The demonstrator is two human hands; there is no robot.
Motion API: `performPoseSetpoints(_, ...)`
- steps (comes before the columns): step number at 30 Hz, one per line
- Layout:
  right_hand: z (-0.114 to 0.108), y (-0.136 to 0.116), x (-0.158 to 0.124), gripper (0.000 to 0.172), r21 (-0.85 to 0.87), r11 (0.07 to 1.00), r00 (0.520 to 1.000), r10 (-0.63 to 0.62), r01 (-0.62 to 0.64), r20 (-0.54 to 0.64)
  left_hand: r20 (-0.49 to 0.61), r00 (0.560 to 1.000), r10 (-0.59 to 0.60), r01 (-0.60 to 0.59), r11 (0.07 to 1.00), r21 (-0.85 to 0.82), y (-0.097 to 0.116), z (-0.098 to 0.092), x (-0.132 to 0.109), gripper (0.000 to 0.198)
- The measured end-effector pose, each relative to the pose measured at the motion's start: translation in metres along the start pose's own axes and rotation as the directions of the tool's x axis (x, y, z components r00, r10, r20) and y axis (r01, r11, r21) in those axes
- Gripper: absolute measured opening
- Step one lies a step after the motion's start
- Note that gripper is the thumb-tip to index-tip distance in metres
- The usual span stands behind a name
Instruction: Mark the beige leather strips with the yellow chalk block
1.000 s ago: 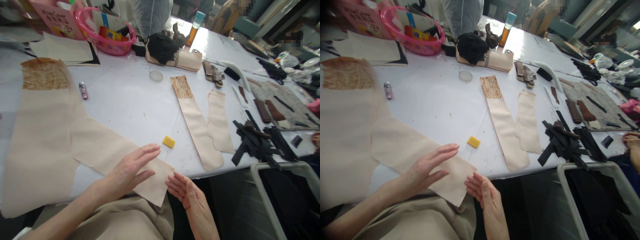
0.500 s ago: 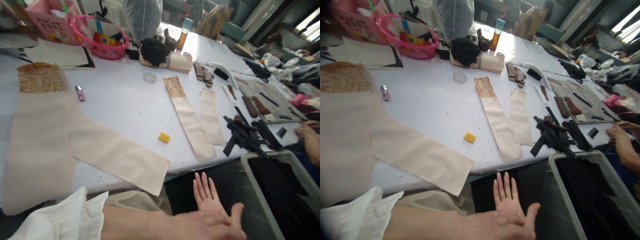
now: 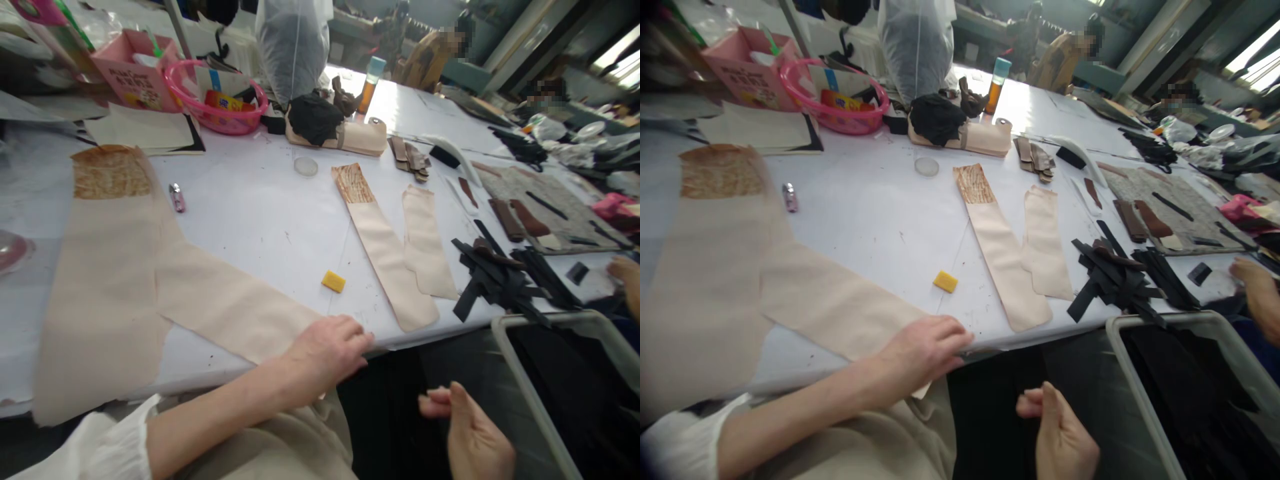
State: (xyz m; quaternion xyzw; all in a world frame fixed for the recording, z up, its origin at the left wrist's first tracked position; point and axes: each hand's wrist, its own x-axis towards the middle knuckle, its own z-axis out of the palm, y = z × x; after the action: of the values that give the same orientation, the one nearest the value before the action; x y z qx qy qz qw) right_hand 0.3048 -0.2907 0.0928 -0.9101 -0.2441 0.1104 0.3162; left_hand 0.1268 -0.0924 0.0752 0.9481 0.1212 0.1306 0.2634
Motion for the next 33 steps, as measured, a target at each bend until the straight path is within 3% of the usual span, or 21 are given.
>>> performPoseSetpoints(2,0.026,0.003,-0.001,0.05,-0.045,0.999,0.998,-0.001,0.004,0.059,-0.043,0.974,-0.222,0.226,0.957,0.18,-0.028,-0.009,-0.018,0.03)
performPoseSetpoints(5,0.065,-0.004,0.002,0.044,0.081,0.978,0.971,-0.201,0.192,0.133,-0.014,0.928,-0.372,0.356,0.875,0.327,-0.058,-0.015,-0.036,0.043)
performPoseSetpoints(9,0.101,-0.035,0.022,0.031,0.116,0.881,0.869,-0.473,0.459,0.146,0.041,0.914,-0.403,0.374,0.88,0.292,-0.073,-0.019,-0.036,0.048)
performPoseSetpoints(14,0.136,-0.084,0.054,0.027,0.008,0.771,0.747,-0.62,0.637,0.241,0.107,0.919,-0.379,0.367,0.923,0.12,-0.079,-0.038,-0.033,0.026)
performPoseSetpoints(18,0.163,-0.105,0.074,0.025,-0.067,0.679,0.672,-0.699,0.731,0.243,0.108,0.904,-0.414,0.415,0.91,0.022,-0.087,-0.062,-0.042,0.02)
performPoseSetpoints(22,0.175,-0.111,0.085,0.023,-0.047,0.629,0.616,-0.74,0.776,0.269,0.064,0.914,-0.4,0.394,0.914,0.091,-0.108,-0.077,-0.044,0.02)
performPoseSetpoints(27,0.176,-0.107,0.089,0.025,-0.012,0.594,0.575,-0.772,0.804,0.272,0.046,0.915,-0.4,0.381,0.896,0.227,-0.135,-0.069,-0.038,0.016)
performPoseSetpoints(33,0.175,-0.1,0.093,0.03,0.012,0.553,0.53,-0.804,0.833,0.269,-0.037,0.94,-0.338,0.332,0.89,0.313,-0.122,-0.047,-0.035,0.018)
